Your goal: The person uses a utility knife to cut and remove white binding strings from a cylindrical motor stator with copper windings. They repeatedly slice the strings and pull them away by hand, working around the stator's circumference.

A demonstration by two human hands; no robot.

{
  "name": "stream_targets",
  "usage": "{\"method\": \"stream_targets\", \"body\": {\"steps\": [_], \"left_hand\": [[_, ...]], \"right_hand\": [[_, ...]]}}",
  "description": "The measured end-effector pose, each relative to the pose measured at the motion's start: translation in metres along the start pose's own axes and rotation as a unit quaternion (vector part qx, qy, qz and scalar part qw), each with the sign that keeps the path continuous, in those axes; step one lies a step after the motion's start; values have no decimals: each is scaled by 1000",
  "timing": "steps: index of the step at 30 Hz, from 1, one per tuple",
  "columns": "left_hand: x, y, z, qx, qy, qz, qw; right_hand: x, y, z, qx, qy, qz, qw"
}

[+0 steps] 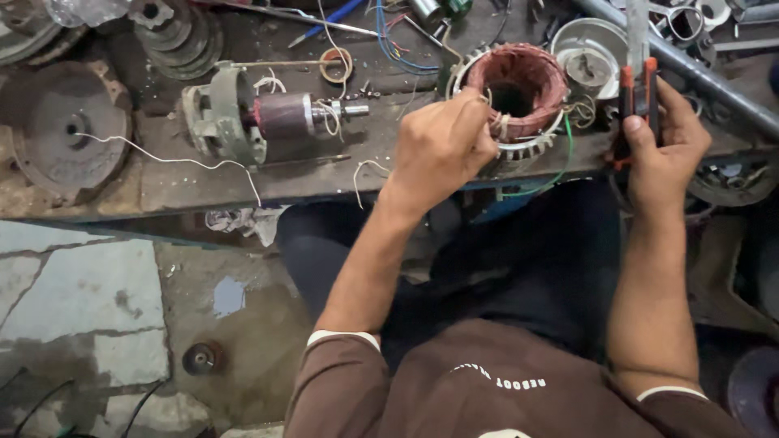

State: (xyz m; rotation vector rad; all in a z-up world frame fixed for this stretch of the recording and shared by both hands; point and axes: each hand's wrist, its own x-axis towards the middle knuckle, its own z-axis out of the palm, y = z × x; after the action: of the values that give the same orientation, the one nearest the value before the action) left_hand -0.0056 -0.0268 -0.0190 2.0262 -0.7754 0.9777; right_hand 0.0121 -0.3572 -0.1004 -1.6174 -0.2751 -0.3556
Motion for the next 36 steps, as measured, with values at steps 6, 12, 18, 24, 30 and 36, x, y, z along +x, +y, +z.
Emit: {"method": "stream_targets", "body": {"steps": [6, 12, 18, 24, 30, 36], "left_hand": [[-12, -3, 5, 74, 25, 65, 995], [-14, -18, 5, 86, 56, 69, 992], [-12, -21, 8, 57, 83, 12, 995], [-6, -18, -10, -97, 127, -126, 979], [-2, -51, -32, -114, 79, -211, 968], [-8, -50, -29, -160, -23, -225, 961]], "right_hand": [[3, -1, 1, -15, 1, -10, 1000], [-4, -3, -2, 36, -3, 9, 999], [-5, 15, -12, 7, -3, 1, 1000], [-7, -19, -4, 63, 46, 28, 997], [-42, -125, -2, -186, -63, 35, 980], [-36, -213, 49, -416, -180, 68, 889]]}}
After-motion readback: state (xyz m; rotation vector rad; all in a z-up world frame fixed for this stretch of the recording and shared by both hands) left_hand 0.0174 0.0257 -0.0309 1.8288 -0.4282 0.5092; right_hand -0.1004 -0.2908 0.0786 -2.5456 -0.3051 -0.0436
